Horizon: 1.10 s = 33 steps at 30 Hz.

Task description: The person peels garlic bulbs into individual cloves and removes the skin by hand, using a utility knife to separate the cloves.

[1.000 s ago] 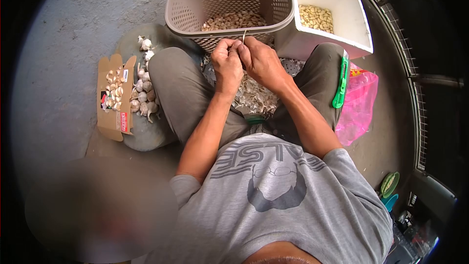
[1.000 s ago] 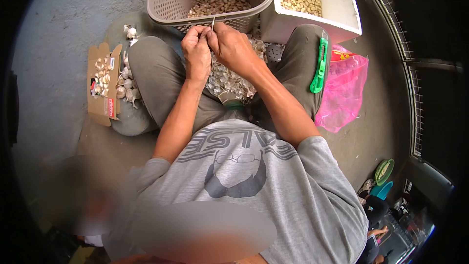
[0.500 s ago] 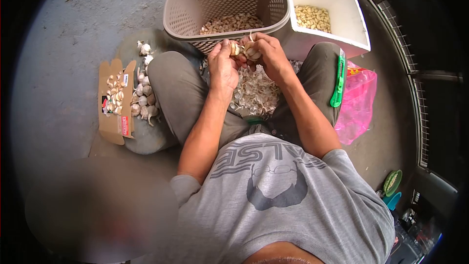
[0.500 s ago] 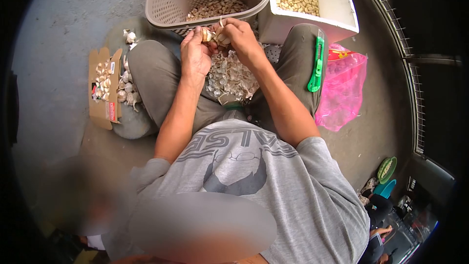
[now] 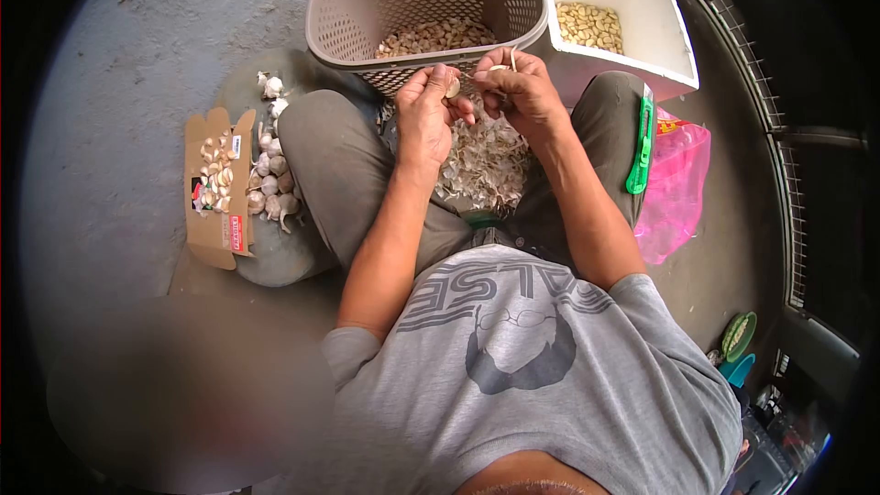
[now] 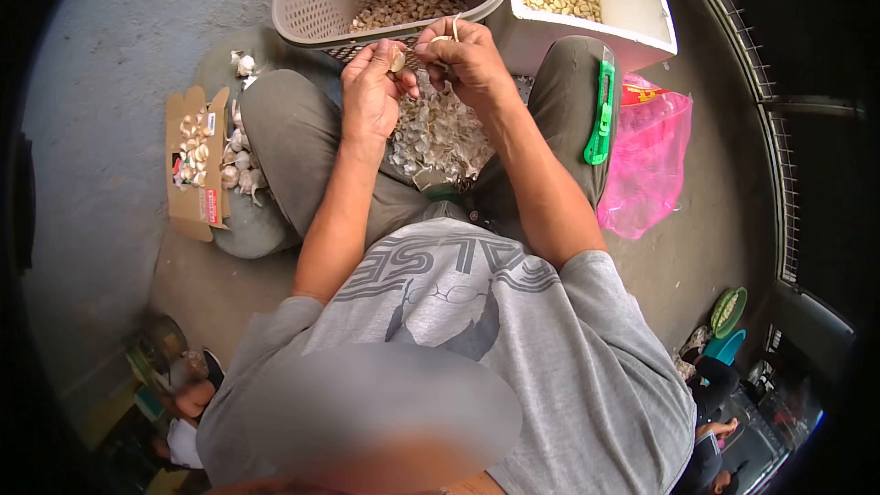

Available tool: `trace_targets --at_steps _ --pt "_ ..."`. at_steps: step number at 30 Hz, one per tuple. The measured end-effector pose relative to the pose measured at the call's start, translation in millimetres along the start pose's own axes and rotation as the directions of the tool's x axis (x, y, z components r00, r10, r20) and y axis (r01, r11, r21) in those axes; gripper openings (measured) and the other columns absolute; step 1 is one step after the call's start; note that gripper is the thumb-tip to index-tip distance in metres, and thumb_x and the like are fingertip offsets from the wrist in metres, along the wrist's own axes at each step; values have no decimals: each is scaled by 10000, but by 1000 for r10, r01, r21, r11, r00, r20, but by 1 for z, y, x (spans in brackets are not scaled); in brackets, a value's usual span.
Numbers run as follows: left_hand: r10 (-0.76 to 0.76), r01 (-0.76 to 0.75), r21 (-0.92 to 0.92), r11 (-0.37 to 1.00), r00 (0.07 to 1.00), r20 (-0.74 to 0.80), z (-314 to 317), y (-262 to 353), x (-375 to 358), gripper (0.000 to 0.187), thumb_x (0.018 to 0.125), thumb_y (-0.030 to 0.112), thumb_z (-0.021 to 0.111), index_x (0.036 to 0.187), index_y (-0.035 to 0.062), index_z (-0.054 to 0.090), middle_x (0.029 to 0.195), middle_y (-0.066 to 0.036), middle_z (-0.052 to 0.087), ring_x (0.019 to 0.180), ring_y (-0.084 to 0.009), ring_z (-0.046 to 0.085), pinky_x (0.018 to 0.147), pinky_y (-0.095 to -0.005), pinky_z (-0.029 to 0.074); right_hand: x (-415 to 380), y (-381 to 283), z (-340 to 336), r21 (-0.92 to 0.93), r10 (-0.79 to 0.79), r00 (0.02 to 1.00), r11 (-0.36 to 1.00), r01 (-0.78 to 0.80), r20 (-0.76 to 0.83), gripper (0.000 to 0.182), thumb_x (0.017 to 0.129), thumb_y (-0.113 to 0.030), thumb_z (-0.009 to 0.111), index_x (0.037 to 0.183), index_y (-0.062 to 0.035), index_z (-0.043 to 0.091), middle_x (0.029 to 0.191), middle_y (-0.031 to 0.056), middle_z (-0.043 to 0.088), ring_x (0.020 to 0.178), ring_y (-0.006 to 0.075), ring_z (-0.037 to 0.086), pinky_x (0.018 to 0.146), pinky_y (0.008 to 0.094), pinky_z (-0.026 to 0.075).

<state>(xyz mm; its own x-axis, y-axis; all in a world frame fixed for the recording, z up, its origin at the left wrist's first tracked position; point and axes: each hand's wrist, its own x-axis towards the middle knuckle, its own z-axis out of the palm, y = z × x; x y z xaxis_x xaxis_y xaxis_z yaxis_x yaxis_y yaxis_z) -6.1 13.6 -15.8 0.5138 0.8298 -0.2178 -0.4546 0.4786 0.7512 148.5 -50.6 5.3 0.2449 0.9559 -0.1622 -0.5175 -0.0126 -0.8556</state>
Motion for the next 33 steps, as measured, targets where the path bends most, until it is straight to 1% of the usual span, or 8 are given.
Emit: trace_targets --at_steps 5,8,10,16,19,22,25,33 --pt "-56 57 -17 998 997 55 -3 8 -3 270 1058 255 614 1067 -14 637 899 -89 660 614 -174 651 515 -330 555 -1 -12 -20 -197 -82 984 974 113 159 85 853 9 698 936 18 678 738 43 653 552 84 559 473 253 446" --pt "-49 50 -25 998 997 63 0 11 -5 263 1053 254 623 1076 -8 640 913 -83 663 638 -173 666 545 -332 577 -1 -9 -15 -564 -63 963 800 205 261 152 866 2 682 1014 33 701 754 17 656 611 53 554 526 241 453" --pt "-17 17 -7 1000 999 49 1 12 -6 251 1046 246 635 1078 -3 647 913 -74 668 651 -166 671 566 -328 585 -10 -19 3 -617 27 987 783 78 159 176 873 -6 677 1042 32 710 770 4 659 644 39 557 556 229 454" --pt "62 -61 169 984 998 0 -5 10 -4 202 1011 205 689 1062 10 691 882 -34 695 687 -124 656 622 -280 563 -6 -5 11 -732 -56 996 676 87 67 253 921 -146 730 1069 59 723 862 86 745 795 125 658 722 332 547" --pt "171 -162 209 964 985 -24 -4 3 -3 209 1001 212 708 1061 11 699 880 -31 694 685 -109 636 627 -274 541 -9 -9 21 -662 -40 998 747 61 46 279 929 -196 763 1032 61 722 844 88 743 757 113 654 680 310 540" --pt "142 -139 80 987 989 -41 5 0 -7 220 997 230 718 1034 14 696 868 -28 688 675 -99 614 627 -275 525 -5 14 18 -594 -194 977 778 205 84 275 931 -214 778 975 52 723 811 85 737 710 100 641 628 275 519" --pt "78 -80 135 988 997 25 4 5 -8 236 1019 249 690 997 14 680 844 -25 675 650 -100 603 587 -264 511 -2 15 11 -552 -151 987 819 158 58 243 933 -192 773 938 44 714 780 80 730 665 89 618 585 259 493" --pt "158 -145 258 955 987 -31 0 -6 -2 322 1067 313 603 930 23 632 773 -23 628 566 -95 553 473 -245 459 -9 18 17 -723 -244 964 648 240 102 251 910 -178 783 919 43 666 705 77 681 626 88 603 536 282 475"
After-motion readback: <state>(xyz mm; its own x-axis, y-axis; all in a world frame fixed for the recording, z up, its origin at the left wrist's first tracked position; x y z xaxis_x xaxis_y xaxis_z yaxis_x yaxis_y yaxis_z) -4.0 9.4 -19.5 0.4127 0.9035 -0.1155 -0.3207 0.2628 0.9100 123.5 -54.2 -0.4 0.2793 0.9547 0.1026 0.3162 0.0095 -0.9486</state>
